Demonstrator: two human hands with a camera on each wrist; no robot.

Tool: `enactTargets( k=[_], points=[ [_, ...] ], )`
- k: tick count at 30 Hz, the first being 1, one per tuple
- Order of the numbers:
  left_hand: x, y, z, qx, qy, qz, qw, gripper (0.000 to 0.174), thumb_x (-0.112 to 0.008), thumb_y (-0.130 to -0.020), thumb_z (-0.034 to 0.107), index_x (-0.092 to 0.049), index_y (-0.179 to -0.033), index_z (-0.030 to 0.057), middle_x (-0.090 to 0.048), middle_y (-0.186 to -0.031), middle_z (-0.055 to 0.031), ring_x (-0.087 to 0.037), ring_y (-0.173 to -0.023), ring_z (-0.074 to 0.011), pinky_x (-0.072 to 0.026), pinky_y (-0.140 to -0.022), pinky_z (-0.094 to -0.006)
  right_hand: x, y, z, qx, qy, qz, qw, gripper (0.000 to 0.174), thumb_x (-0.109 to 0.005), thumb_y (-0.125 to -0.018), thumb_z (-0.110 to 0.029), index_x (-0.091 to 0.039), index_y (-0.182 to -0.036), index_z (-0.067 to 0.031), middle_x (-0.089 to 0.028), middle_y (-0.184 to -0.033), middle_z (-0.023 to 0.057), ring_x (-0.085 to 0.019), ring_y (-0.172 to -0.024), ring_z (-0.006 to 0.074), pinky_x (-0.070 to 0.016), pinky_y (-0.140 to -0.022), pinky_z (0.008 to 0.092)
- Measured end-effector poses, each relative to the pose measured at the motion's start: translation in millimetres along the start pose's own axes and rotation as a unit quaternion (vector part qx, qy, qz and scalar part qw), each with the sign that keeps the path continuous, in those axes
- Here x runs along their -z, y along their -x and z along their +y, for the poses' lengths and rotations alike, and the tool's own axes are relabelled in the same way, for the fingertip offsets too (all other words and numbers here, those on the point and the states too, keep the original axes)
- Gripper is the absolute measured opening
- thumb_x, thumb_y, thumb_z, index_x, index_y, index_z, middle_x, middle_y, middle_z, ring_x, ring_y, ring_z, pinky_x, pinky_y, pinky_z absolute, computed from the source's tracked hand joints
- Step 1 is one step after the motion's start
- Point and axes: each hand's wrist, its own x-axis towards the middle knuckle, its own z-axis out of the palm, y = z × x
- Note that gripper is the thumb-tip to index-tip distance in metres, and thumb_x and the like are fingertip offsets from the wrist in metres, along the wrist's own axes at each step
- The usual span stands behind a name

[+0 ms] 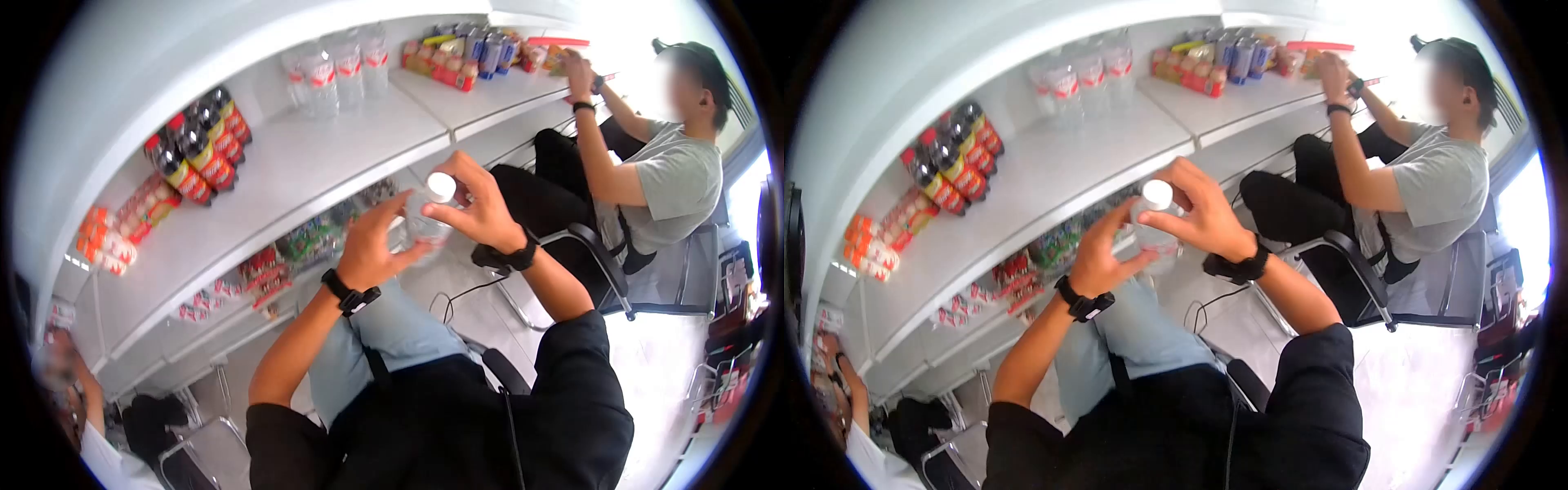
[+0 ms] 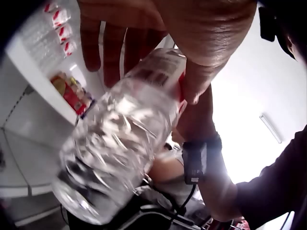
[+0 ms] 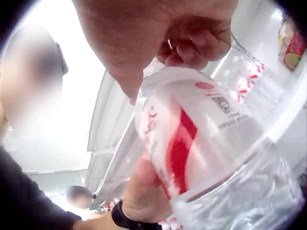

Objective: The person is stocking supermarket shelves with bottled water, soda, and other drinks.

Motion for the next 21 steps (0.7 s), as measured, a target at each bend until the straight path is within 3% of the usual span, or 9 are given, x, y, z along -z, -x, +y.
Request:
enactTargets(
  k=[2,4,7,11,14,15,16,19,21],
  points=[
    [-23.8,19.5,3.4,0.036,0.024,-0.069,0.997,0.082,-0.086,-0.071,0.035,-0.049,-0.139,0.0079,-0.068,-0.106,-0.0161,-0.069,-0.089,-0.0294,-0.0542,-0.078,-0.0388,-8.3,31.0,13.7,-0.047,-0.029,-0.041,0.998,0.039,-0.085,-0.075,-0.027,-0.066,-0.097,-0.0024,-0.053,-0.073,0.0051,-0.048,-0.061,0.0141,-0.0388,-0.055,0.0291],
    [-51.2,39.7,-3.0,0.099,0.035,-0.135,0.985,0.074,-0.081,-0.074,0.041,-0.052,-0.134,0.0091,-0.068,-0.108,-0.0159,-0.068,-0.094,-0.0322,-0.0537,-0.08,-0.0415,-19.2,62.3,32.6,-0.074,-0.015,-0.081,0.994,0.039,-0.086,-0.072,-0.029,-0.067,-0.093,-0.0029,-0.05,-0.061,0.0055,-0.048,-0.055,0.0167,-0.0391,-0.052,0.0308],
    [-86.3,57.7,-33.0,0.129,0.024,-0.174,0.976,0.067,-0.076,-0.078,0.041,-0.052,-0.132,0.0089,-0.065,-0.116,-0.0137,-0.066,-0.1,-0.0336,-0.0532,-0.083,-0.0433,-32.5,100.1,54.3,-0.156,0.096,-0.148,0.972,0.037,-0.085,-0.073,-0.029,-0.069,-0.097,-0.0054,-0.055,-0.06,0.0064,-0.05,-0.049,0.0218,-0.041,-0.051,0.0314],
    [-117.5,70.5,-77.1,0.161,-0.014,-0.188,0.969,0.062,-0.073,-0.084,0.036,-0.051,-0.135,0.0082,-0.059,-0.129,-0.0137,-0.067,-0.098,-0.0305,-0.0544,-0.082,-0.0395,-64.1,150.3,111.1,-0.233,0.091,-0.112,0.962,0.038,-0.082,-0.076,-0.029,-0.068,-0.105,-0.0096,-0.063,-0.064,0.0087,-0.063,-0.057,0.0255,-0.0473,-0.054,0.0346],
    [-127.3,84.9,-110.1,0.15,-0.022,-0.213,0.965,0.066,-0.068,-0.088,0.036,-0.044,-0.142,0.0075,-0.052,-0.14,-0.0159,-0.061,-0.114,-0.0355,-0.0496,-0.096,-0.0408,-101.0,181.1,169.9,-0.247,0.099,-0.091,0.96,0.04,-0.08,-0.079,-0.029,-0.066,-0.113,-0.0138,-0.071,-0.075,0.0111,-0.07,-0.07,0.0309,-0.0534,-0.061,0.0398],
    [-126.0,88.3,-115.6,0.142,-0.031,-0.218,0.965,0.067,-0.067,-0.089,0.036,-0.042,-0.143,0.0074,-0.051,-0.141,-0.0163,-0.059,-0.118,-0.0364,-0.0482,-0.099,-0.041,-114.5,186.2,182.5,-0.259,0.098,-0.08,0.958,0.039,-0.079,-0.079,-0.03,-0.066,-0.113,-0.0138,-0.072,-0.076,0.0112,-0.07,-0.071,0.0314,-0.0535,-0.062,0.0403],
    [-116.3,81.9,-110.1,0.194,-0.021,-0.264,0.945,0.066,-0.065,-0.09,0.036,-0.042,-0.143,0.0056,-0.052,-0.14,-0.0179,-0.055,-0.124,-0.0367,-0.0449,-0.104,-0.0413,-130.7,190.3,194.6,-0.271,0.097,-0.069,0.955,0.039,-0.079,-0.079,-0.03,-0.066,-0.113,-0.0139,-0.072,-0.076,0.0113,-0.07,-0.071,0.0319,-0.0536,-0.062,0.0409],
    [-117.9,82.3,-136.1,0.221,-0.027,-0.334,0.916,0.069,-0.065,-0.09,0.038,-0.04,-0.144,0.0041,-0.054,-0.138,-0.0192,-0.055,-0.124,-0.0361,-0.0457,-0.103,-0.0415,-178.6,197.3,240.2,-0.303,0.09,-0.029,0.948,0.041,-0.078,-0.08,-0.03,-0.066,-0.115,-0.0144,-0.072,-0.077,0.0111,-0.07,-0.072,0.0321,-0.0542,-0.064,0.0425],
    [-122.9,71.7,-147.0,0.246,-0.061,-0.373,0.893,0.066,-0.06,-0.089,0.031,-0.038,-0.145,0.0045,-0.055,-0.137,-0.0208,-0.056,-0.123,-0.0358,-0.047,-0.101,-0.043,-204.4,196.4,267.3,-0.337,0.096,-0.014,0.937,0.042,-0.078,-0.079,-0.029,-0.066,-0.116,-0.0148,-0.072,-0.078,0.0109,-0.071,-0.073,0.0319,-0.0544,-0.065,0.0423]
  ],
)
